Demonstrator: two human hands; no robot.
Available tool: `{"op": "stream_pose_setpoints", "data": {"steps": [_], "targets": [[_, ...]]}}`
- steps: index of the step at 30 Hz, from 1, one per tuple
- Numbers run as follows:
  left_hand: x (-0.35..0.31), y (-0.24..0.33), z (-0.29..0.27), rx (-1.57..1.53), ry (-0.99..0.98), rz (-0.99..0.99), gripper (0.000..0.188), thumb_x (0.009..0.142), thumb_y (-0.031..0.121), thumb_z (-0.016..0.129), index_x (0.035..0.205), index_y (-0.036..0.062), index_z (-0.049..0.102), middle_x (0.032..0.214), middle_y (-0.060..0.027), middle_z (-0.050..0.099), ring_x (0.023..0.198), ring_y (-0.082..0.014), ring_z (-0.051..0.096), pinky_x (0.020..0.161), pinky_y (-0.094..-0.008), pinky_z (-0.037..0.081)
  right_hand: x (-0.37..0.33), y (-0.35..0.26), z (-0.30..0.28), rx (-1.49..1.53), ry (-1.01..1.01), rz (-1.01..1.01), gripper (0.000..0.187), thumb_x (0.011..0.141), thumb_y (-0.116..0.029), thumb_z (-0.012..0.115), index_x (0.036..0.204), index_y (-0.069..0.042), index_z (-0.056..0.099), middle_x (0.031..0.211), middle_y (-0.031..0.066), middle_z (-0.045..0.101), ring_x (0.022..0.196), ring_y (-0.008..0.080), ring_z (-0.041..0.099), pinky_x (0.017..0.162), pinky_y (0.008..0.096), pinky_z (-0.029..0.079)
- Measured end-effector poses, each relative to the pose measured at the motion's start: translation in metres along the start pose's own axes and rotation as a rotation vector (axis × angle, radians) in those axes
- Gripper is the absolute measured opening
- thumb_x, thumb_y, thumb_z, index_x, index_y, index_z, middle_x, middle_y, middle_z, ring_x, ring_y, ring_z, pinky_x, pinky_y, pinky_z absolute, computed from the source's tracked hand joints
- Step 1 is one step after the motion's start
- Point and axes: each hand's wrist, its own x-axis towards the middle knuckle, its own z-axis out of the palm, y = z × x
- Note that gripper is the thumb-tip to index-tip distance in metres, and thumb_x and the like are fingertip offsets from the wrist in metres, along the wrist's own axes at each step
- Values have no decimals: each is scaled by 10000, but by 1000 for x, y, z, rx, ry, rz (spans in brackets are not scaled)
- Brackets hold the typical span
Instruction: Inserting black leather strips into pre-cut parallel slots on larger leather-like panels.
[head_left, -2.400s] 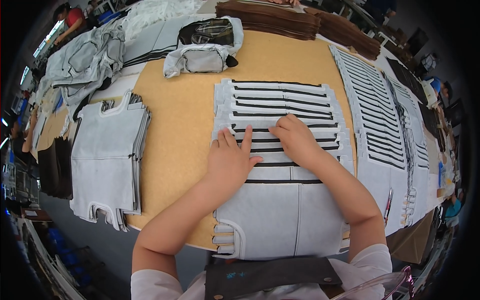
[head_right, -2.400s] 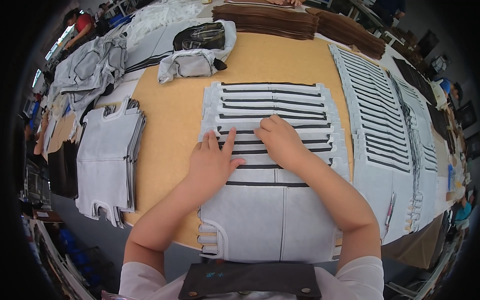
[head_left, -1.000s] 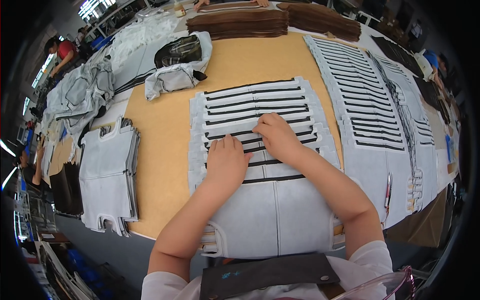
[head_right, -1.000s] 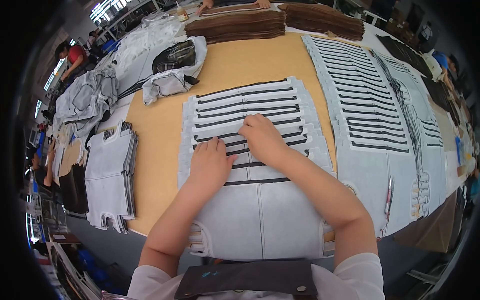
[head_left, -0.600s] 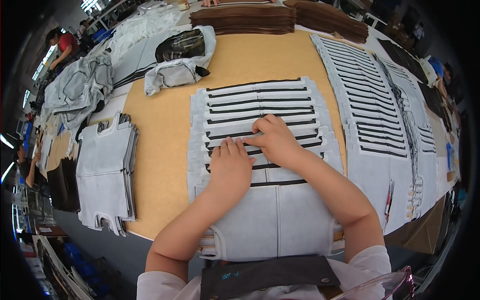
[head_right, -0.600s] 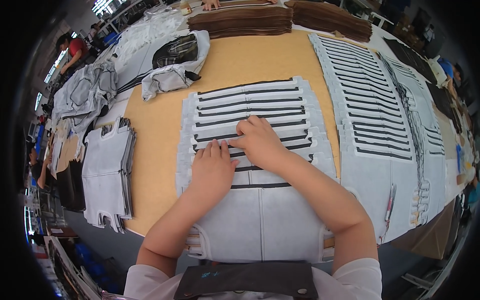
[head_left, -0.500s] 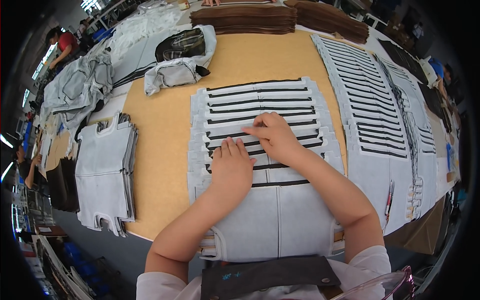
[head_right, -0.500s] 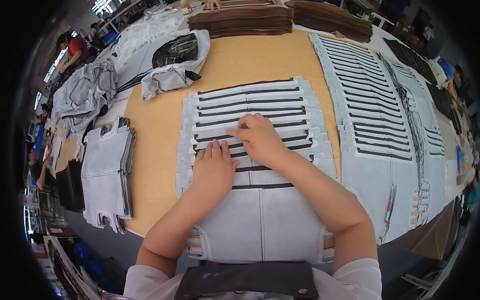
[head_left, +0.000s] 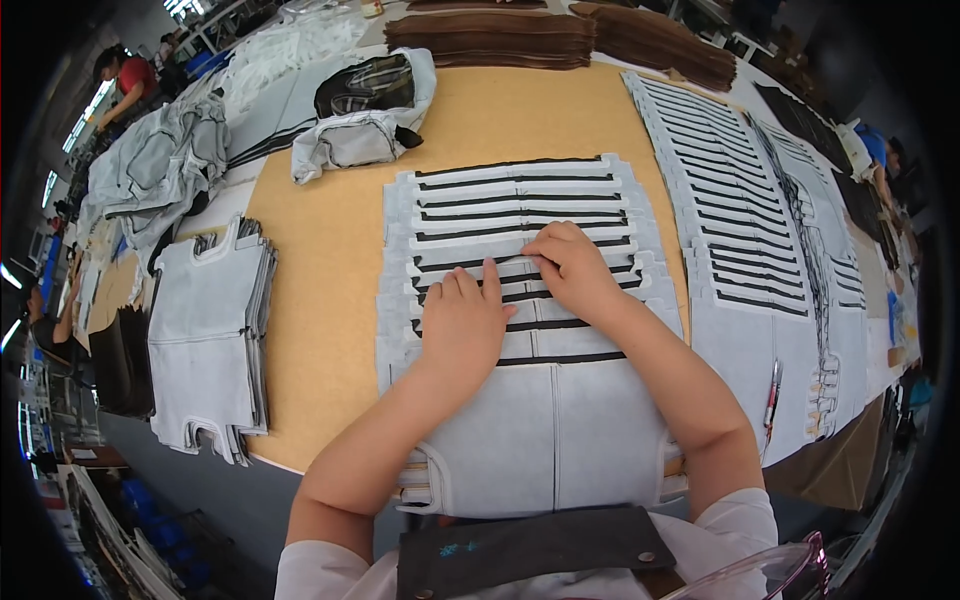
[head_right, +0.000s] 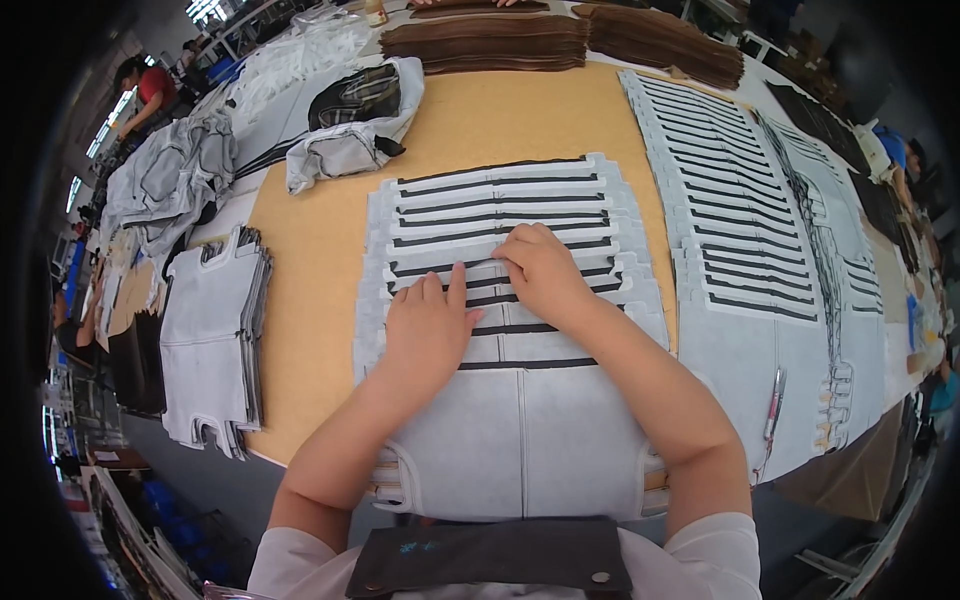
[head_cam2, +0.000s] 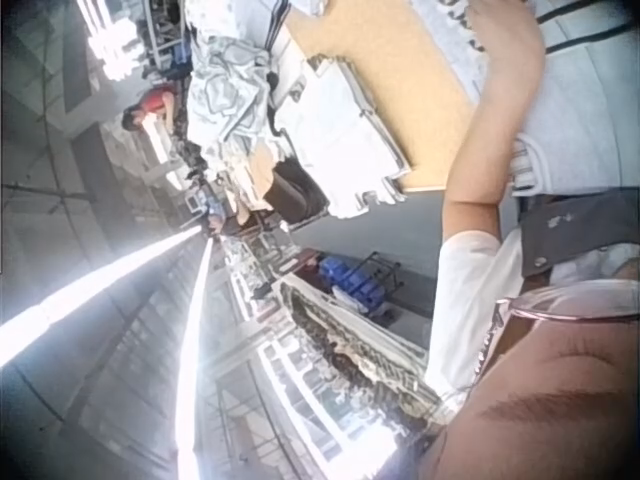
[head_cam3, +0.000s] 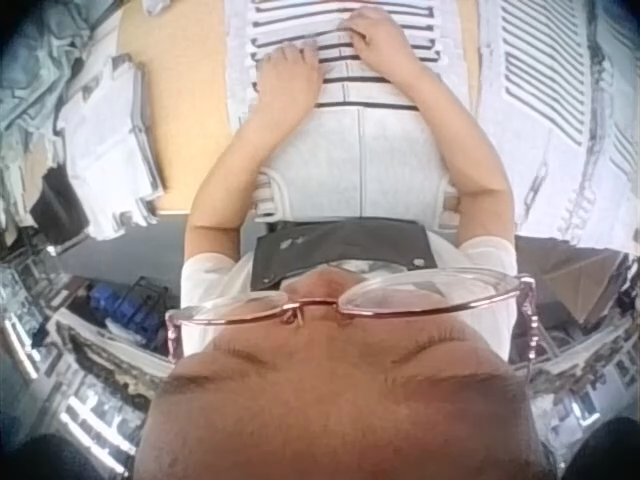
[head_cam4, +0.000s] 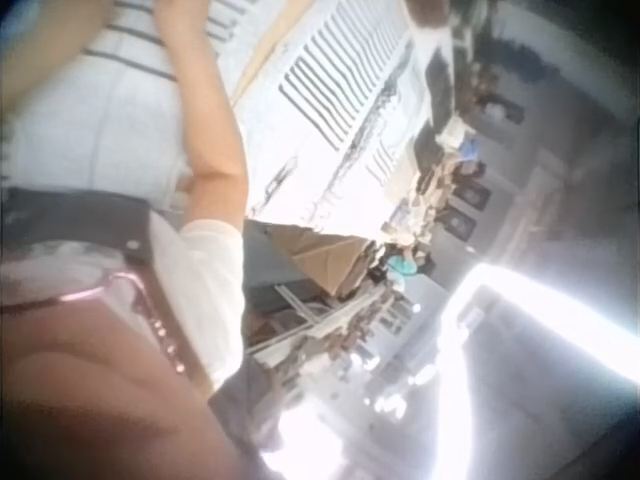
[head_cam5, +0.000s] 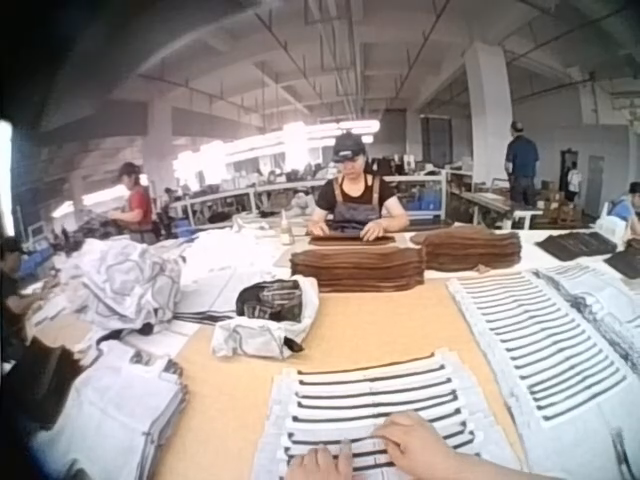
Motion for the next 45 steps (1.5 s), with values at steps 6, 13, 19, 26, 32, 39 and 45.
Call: {"op": "stream_pose_setpoints", "data": {"steps": [6, 13, 19, 26, 32, 39, 45], "targets": [[21, -14, 8, -101, 59, -8, 482, 839, 341, 728, 1297, 219, 640, 856, -81, 515, 822, -281, 560, 735, -416, 479, -4, -12, -3, -275, -108, -203, 206, 722, 60, 623, 887, -48, 684, 906, 71, 564, 912, 277, 535, 813, 386, 457], [36, -30, 12, -630, 67, 35, 374, 833, 261, 754, 1198, 198, 701, 900, -71, 535, 836, -255, 555, 738, -372, 485, -16, -3, -14, -189, -19, -66, 227, 739, 52, 622, 940, -34, 681, 979, 79, 602, 970, 285, 546, 873, 376, 452], [36, -23, 13, -429, -17, 131, 352, 859, 213, 725, 1209, 190, 691, 898, -75, 548, 860, -255, 562, 759, -380, 488, -15, -3, -21, -288, -73, -87, 255, 728, 76, 626, 951, -36, 681, 964, 82, 602, 968, 297, 544, 881, 406, 453], [42, -22, 12, -601, 42, 184, 285, 905, 210, 671, 1181, 148, 707, 908, -80, 579, 869, -254, 574, 738, -407, 491, -17, 9, -33, -205, -27, -14, 240, 751, 67, 615, 946, -53, 686, 944, 79, 606, 935, 302, 548, 843, 408, 459], [73, -12, 1, -275, -91, 268, 172, 904, 207, 670, 1009, 81, 720, 861, -95, 599, 858, -271, 607, 739, -383, 506, -12, 11, -48, -317, -135, -3, 227, 755, 60, 622, 937, -58, 689, 931, 67, 605, 929, 298, 545, 829, 398, 462], [75, -17, 22, -649, -71, 326, 269, 892, 218, 689, 1104, 53, 707, 854, -94, 590, 815, -274, 604, 736, -379, 507, -24, 25, -58, -262, -113, -36, 299, 716, 92, 622, 967, -48, 702, 952, 65, 605, 946, 282, 547, 848, 388, 475], [90, -18, 13, -561, -219, 382, 313, 929, 287, 637, 1193, 132, 699, 809, -92, 565, 757, -260, 593, 656, -381, 486, -23, 15, -63, -353, -198, -80, 338, 690, 103, 622, 988, -29, 711, 989, 94, 589, 956, 294, 538, 842, 388, 469]]}}
